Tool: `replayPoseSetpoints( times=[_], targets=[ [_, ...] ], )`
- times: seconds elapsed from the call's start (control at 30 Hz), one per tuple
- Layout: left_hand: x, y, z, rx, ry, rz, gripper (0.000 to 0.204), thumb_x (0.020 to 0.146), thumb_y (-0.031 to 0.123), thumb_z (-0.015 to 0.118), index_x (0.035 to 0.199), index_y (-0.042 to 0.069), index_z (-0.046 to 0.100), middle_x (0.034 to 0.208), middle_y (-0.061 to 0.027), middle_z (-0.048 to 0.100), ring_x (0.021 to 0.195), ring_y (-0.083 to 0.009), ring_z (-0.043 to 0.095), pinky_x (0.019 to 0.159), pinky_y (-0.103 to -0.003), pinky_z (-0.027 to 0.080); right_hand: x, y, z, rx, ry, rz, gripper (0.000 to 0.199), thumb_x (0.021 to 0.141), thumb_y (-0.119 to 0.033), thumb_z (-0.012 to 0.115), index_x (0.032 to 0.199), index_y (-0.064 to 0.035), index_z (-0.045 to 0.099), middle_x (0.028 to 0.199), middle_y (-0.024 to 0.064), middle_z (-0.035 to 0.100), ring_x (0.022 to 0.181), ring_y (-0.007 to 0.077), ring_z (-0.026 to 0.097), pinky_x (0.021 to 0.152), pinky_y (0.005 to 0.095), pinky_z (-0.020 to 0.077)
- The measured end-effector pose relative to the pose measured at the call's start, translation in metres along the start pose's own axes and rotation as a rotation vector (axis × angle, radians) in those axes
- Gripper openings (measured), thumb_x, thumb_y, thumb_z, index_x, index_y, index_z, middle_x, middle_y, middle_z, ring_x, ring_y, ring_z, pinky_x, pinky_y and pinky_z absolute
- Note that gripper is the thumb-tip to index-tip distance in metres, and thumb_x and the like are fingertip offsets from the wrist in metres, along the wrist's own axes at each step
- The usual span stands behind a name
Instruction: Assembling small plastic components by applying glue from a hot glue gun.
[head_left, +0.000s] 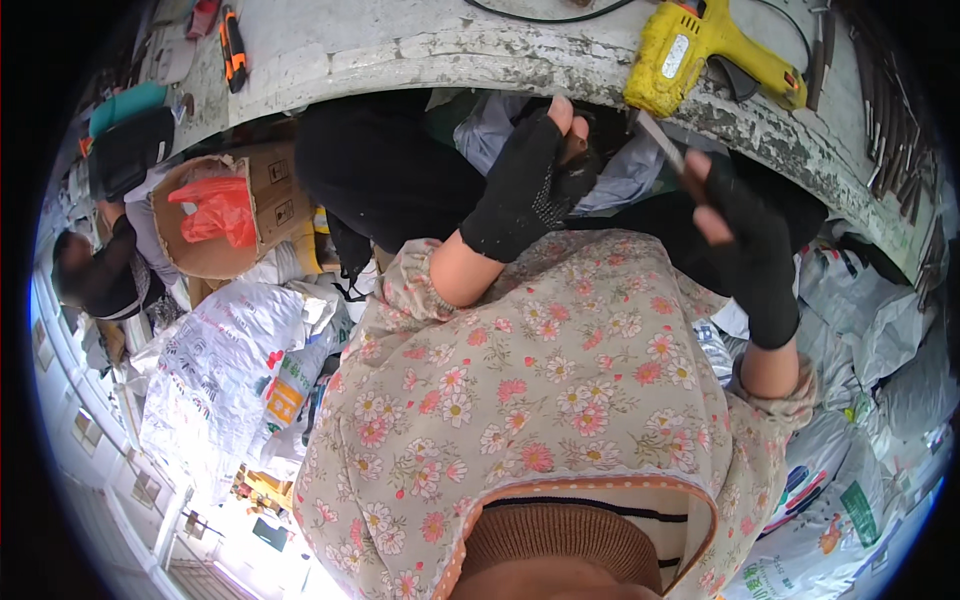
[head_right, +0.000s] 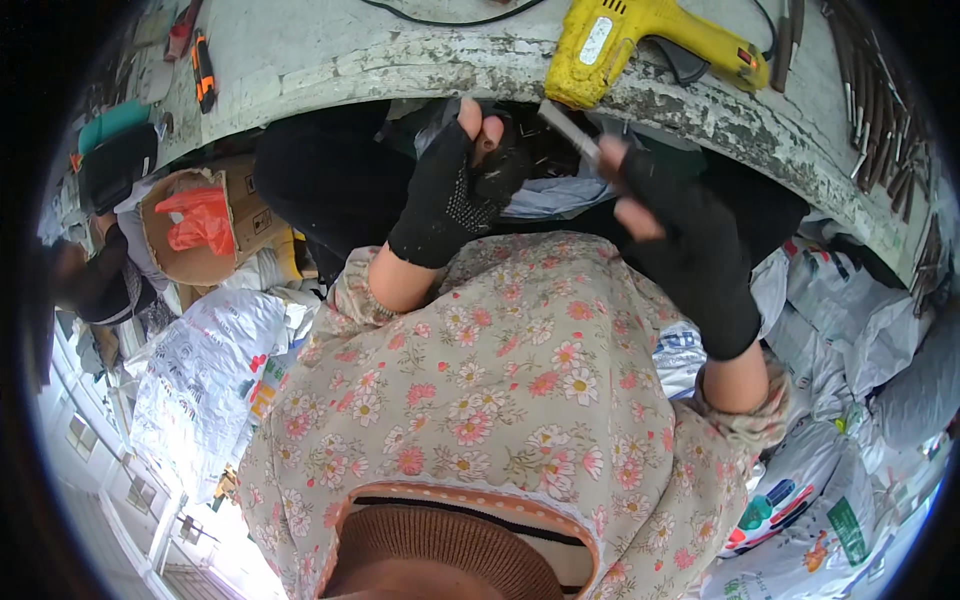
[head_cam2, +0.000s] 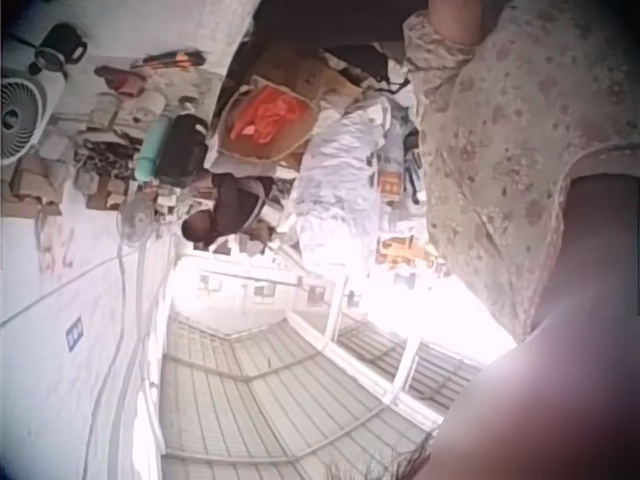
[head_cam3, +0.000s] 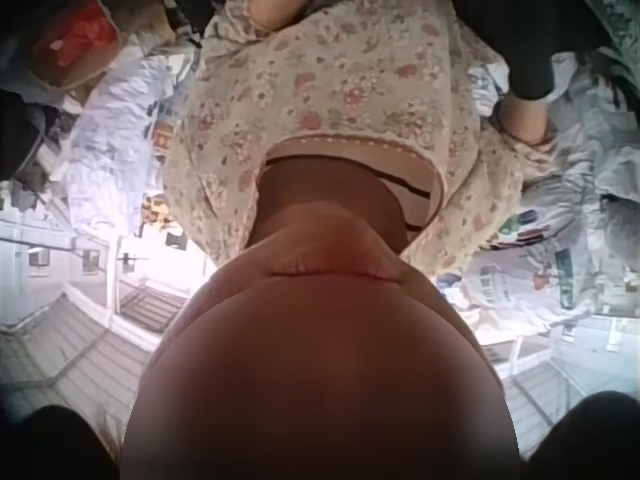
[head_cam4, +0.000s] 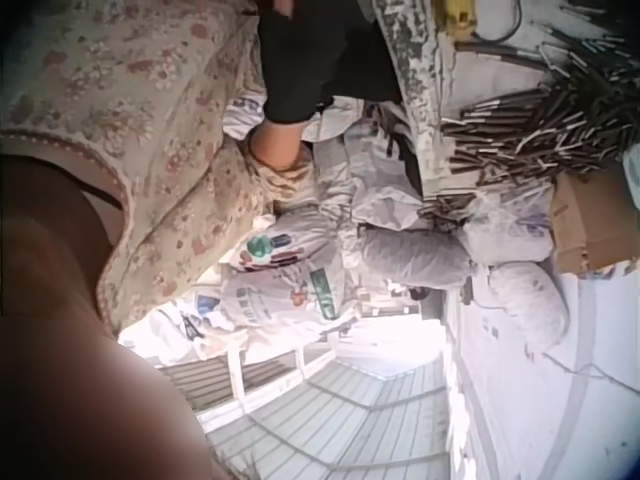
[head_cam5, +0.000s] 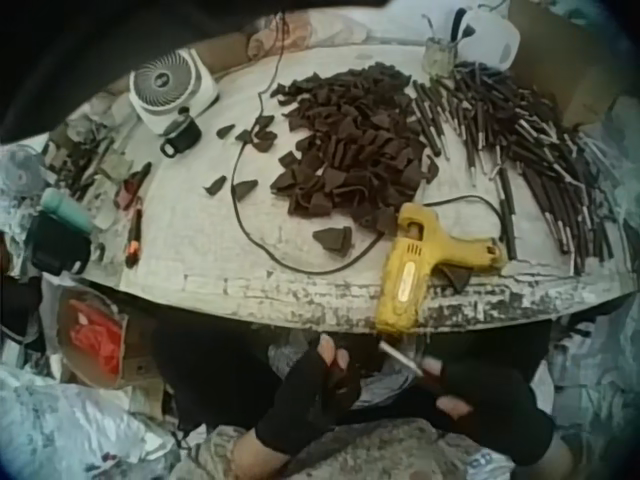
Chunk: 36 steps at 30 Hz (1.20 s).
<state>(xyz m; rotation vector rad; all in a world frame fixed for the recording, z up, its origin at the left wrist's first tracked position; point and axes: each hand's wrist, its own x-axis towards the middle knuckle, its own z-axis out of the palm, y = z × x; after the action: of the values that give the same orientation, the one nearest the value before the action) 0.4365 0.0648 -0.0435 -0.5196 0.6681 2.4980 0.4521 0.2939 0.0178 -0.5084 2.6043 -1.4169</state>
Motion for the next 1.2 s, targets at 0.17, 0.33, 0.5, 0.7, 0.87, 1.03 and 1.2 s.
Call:
replayPoseSetpoints(
  times=[0.17,0.33,0.5,0.7,0.87,1.03,1.2],
  targets=[
    [-0.004,0.004,0.012,0.028,0.028,-0.159,0.022,0.093,0.032,0.056,0.082,0.014,0.058,0.070,0.0037,0.057,0.064,-0.0075,0.054,0.051,-0.021,0.045,-0.017,-0.016,0.002,0.179,-0.067,0.109,0.035,0.078,-0.002,0.066,0.113,-0.0075,0.064,0.092,0.0092,0.067,0.079,0.0235,0.064,0.071,0.0304,0.0493],
    [-0.014,0.003,0.027,0.331,0.349,-0.116,0.021,0.091,0.032,0.058,0.086,0.011,0.060,0.067,0.0047,0.052,0.065,-0.0063,0.053,0.056,-0.020,0.046,-0.007,-0.027,-0.003,0.048,-0.176,0.098,0.036,0.077,-0.002,0.067,0.112,-0.0101,0.065,0.087,0.0101,0.065,0.073,0.0238,0.063,0.065,0.0304,0.0482],
    [-0.020,0.007,0.026,0.809,0.120,0.217,0.028,0.091,0.031,0.058,0.079,0.006,0.058,0.066,0.0030,0.049,0.061,-0.0054,0.046,0.055,-0.021,0.039,0.005,-0.044,-0.003,-0.058,-0.214,0.041,0.037,0.077,-0.002,0.066,0.113,-0.0126,0.064,0.080,0.0076,0.062,0.069,0.0224,0.059,0.062,0.0313,0.0465],
    [-0.025,0.008,0.024,0.836,0.135,0.302,0.025,0.091,0.024,0.056,0.083,0.000,0.057,0.065,0.0002,0.050,0.059,-0.0076,0.052,0.056,-0.023,0.044,0.005,-0.051,0.003,-0.179,-0.251,-0.026,0.047,0.074,-0.002,0.066,0.118,-0.0173,0.061,0.072,0.0048,0.056,0.065,0.0218,0.054,0.060,0.0326,0.0440],
    [-0.023,-0.003,-0.001,0.811,0.144,0.302,0.018,0.088,0.019,0.059,0.085,0.001,0.059,0.073,-0.0022,0.054,0.067,-0.0119,0.056,0.061,-0.026,0.045,0.004,-0.031,0.021,-0.219,-0.309,-0.009,0.042,0.076,-0.005,0.067,0.117,-0.0131,0.062,0.078,0.0063,0.061,0.069,0.0199,0.059,0.063,0.0309,0.0465],
    [-0.020,0.007,-0.029,1.444,-0.181,0.586,0.015,0.075,0.012,0.070,0.088,0.007,0.066,0.093,-0.0055,0.059,0.085,-0.0169,0.057,0.070,-0.028,0.045,0.003,0.002,0.052,0.251,-0.308,0.236,0.031,0.083,-0.011,0.066,0.114,-0.0053,0.062,0.098,0.0125,0.067,0.083,0.0163,0.064,0.074,0.0277,0.0488],
    [-0.032,0.026,-0.023,1.916,-0.157,1.040,0.019,0.066,0.008,0.076,0.083,0.009,0.067,0.098,-0.0085,0.062,0.089,-0.0269,0.059,0.073,-0.034,0.048,-0.005,0.056,0.092,0.321,-0.265,0.169,0.030,0.083,-0.012,0.064,0.112,-0.0049,0.063,0.102,0.0141,0.066,0.089,0.0218,0.064,0.079,0.0300,0.0492]
  ],
)
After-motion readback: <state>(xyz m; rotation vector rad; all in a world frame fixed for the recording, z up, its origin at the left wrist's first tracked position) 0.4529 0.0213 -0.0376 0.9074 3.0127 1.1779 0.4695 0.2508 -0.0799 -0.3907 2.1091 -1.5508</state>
